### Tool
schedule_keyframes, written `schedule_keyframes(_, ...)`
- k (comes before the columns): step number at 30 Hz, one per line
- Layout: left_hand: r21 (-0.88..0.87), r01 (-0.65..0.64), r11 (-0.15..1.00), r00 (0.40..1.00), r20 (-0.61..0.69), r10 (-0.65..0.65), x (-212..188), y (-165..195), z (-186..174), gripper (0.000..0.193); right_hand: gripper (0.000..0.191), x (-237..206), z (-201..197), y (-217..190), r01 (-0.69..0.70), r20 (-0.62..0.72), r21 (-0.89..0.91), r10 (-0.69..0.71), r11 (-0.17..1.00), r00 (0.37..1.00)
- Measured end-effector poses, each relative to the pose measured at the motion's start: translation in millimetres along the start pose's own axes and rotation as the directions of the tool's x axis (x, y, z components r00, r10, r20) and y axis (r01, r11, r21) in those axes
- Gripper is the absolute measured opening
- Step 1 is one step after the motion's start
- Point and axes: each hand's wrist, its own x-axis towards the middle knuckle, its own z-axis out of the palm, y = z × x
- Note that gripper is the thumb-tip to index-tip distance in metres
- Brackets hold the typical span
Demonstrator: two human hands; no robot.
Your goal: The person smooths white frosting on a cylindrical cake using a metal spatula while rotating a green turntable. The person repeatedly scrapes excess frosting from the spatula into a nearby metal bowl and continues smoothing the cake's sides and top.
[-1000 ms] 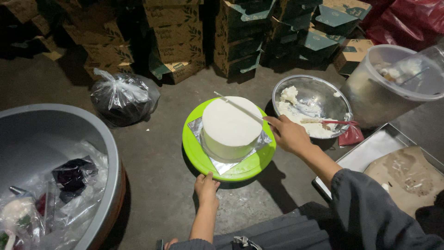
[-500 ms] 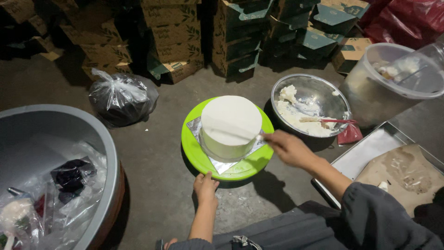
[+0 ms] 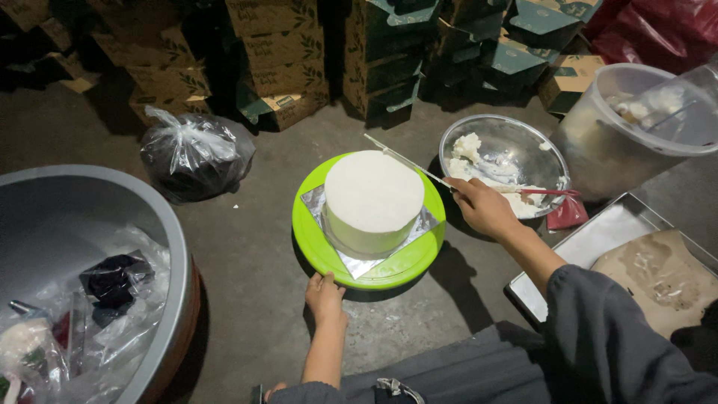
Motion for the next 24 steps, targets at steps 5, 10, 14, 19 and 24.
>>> schedule_keyframes(5, -0.045, -0.012, 0.999, 1.0, 0.013, 0.013, -2, -2, -1, 0.032, 0.046, -9, -1, -2, 0.02, 0.03, -0.02, -0.019, 1.0, 0.999)
schedule_keyframes(10, -0.03, -0.03, 0.999, 0.999, 0.038, 0.031, -5, -9, 0, 0.03, 0.044, -25, -1, -5, 0.061, 0.05, -0.003, -0.061, 0.998, 0.997)
schedule_keyframes(14, -0.067, 0.029, 0.997, 0.996, 0.091, -0.022, -9, -19, 0, 0.024, 0.048, -42, 1, -11, 0.13, 0.027, 0.046, -0.131, 0.99, 0.991)
schedule_keyframes(19, -0.058, 0.084, 0.995, 0.978, 0.196, -0.071, -15, -30, 1, 0.018, 0.05, -61, 2, -26, 0.086, 0.074, 0.03, -0.088, 0.996, 0.993)
schedule_keyframes(24, 0.005, 0.191, 0.982, 0.958, 0.219, -0.187, -29, -36, 7, 0.022, 0.047, -74, 3, -45, 0.118, 0.084, 0.056, -0.123, 0.991, 0.989)
